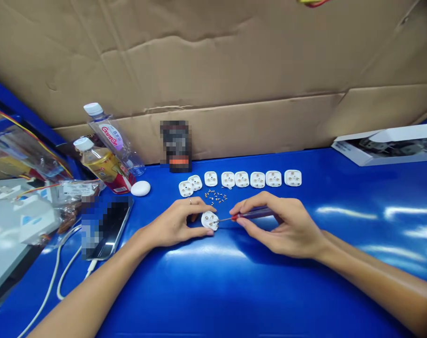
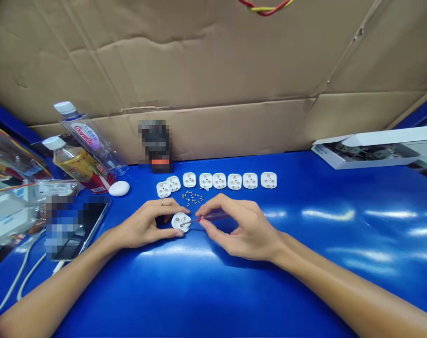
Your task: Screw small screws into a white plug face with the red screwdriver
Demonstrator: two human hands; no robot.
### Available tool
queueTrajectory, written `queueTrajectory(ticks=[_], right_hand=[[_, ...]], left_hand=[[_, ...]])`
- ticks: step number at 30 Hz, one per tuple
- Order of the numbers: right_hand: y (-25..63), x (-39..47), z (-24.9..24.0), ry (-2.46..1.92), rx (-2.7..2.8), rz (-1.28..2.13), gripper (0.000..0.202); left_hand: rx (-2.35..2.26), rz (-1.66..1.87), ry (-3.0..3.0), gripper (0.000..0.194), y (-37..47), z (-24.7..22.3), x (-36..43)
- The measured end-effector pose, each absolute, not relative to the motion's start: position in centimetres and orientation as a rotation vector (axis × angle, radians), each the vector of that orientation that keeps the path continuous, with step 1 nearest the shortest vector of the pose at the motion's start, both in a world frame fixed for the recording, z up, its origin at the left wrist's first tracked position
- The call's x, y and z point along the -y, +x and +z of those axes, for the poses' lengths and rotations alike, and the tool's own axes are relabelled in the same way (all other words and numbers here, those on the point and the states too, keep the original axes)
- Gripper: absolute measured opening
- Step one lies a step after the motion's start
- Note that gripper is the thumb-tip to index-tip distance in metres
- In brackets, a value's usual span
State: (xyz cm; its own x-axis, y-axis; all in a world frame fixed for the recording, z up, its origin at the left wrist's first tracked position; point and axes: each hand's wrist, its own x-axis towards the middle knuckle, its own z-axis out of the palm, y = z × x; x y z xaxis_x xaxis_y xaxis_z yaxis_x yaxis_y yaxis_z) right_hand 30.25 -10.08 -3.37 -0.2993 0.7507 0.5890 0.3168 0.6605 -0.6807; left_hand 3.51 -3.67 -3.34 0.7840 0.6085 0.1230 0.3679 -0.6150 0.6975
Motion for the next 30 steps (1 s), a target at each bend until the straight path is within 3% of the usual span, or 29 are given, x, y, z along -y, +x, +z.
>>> queueTrajectory(ticks=[30], right_hand=[[30.49,10.03,-3.46,-0.811,1.978,0.532,0.015]], left_hand=[[-0.717,0.432,2.281,0.041,3.65,-3.34,3.67]])
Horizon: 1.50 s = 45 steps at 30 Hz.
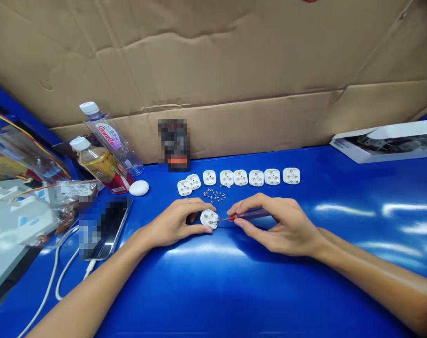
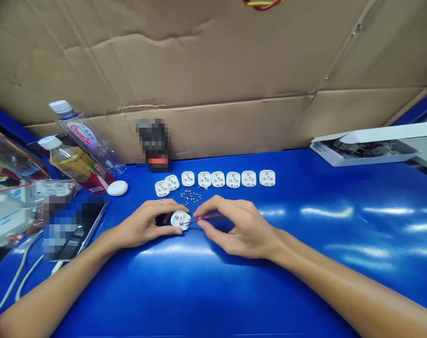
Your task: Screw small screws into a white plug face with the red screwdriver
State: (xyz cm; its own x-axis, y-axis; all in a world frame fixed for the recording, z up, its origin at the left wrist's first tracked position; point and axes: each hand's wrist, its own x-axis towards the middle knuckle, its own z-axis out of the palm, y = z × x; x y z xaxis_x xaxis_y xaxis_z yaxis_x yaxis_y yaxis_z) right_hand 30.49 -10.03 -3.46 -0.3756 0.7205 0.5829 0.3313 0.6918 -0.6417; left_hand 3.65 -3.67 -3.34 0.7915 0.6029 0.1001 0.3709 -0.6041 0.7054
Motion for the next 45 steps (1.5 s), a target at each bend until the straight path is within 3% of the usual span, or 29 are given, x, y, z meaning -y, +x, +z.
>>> queueTrajectory(ticks=[45], right_hand=[[30.94,9.98,-4.1,-0.654,2.105,0.293,0.021]], left_hand=[[-0.73,0.416,2.316,0.046,3.65,-3.6,3.88]])
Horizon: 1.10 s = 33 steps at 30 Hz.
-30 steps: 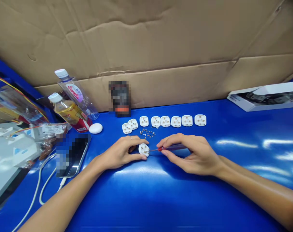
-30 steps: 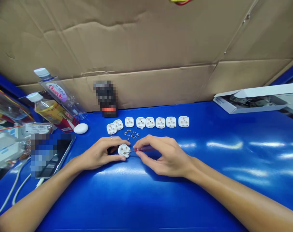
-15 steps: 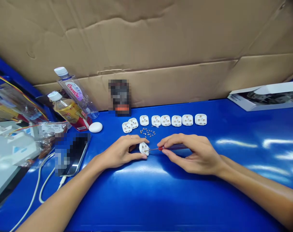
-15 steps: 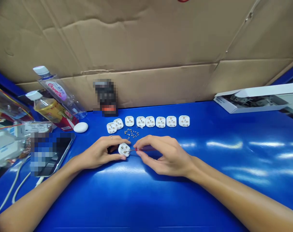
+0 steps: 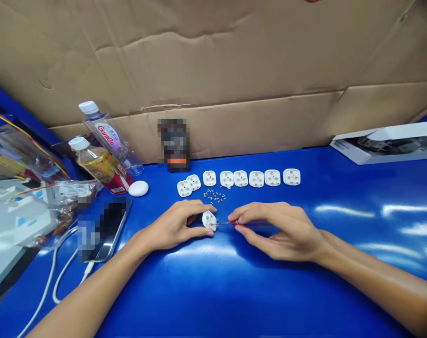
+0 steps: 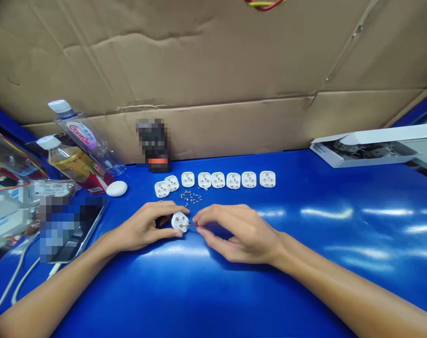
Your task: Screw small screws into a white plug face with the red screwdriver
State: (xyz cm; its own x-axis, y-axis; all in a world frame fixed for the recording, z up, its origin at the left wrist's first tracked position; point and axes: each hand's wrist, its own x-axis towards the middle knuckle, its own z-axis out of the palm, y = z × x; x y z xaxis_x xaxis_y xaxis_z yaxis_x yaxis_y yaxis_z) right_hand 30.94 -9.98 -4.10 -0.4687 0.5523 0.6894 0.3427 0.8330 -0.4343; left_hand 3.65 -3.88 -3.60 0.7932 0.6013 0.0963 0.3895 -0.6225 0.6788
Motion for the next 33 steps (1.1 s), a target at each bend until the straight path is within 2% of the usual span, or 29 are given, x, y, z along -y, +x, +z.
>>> queueTrajectory(ticks=[33], right_hand=[[30.99,9.94,-3.88,-0.664,2.099,0.324,0.019]], left_hand=[[-0.713,0.422,2.313,0.052,3.7,-3.54,3.88]])
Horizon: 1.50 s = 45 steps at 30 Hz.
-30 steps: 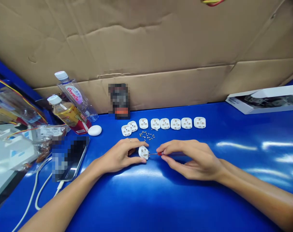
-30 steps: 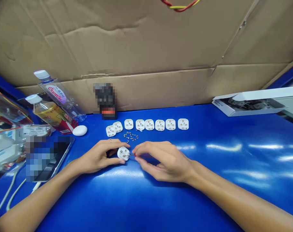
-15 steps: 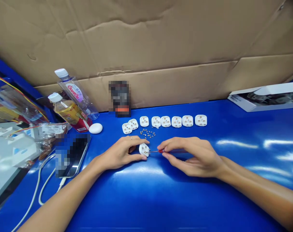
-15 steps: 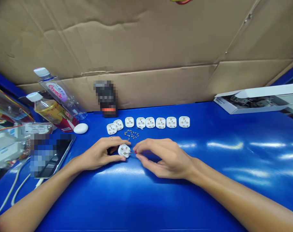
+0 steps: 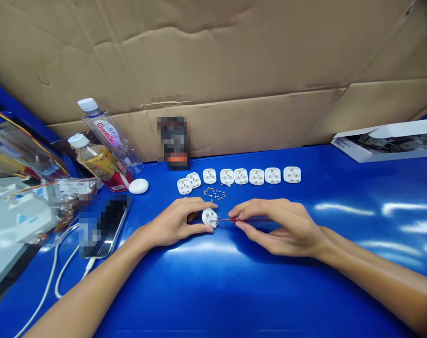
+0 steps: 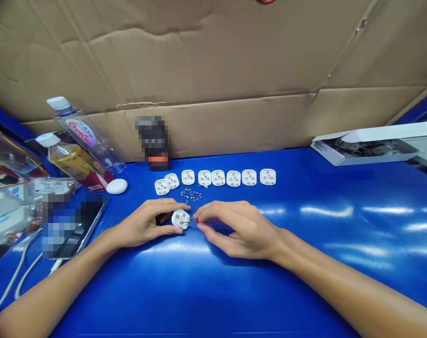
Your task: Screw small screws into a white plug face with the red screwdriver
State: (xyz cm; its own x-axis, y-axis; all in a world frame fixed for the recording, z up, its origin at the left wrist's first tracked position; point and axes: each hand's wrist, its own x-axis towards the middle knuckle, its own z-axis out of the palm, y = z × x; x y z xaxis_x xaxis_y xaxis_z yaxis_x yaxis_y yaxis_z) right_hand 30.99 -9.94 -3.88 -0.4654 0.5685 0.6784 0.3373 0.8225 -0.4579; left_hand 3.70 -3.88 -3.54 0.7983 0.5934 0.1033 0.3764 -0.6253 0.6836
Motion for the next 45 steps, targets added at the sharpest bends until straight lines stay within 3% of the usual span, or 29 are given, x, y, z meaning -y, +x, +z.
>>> queueTrajectory(ticks=[45], right_hand=[[31.25,9.96,-3.9,-0.676,2.119,0.269,0.023]], left_hand=[[-0.72,0.396,2.308,0.051,3.87,-3.36,3.9]])
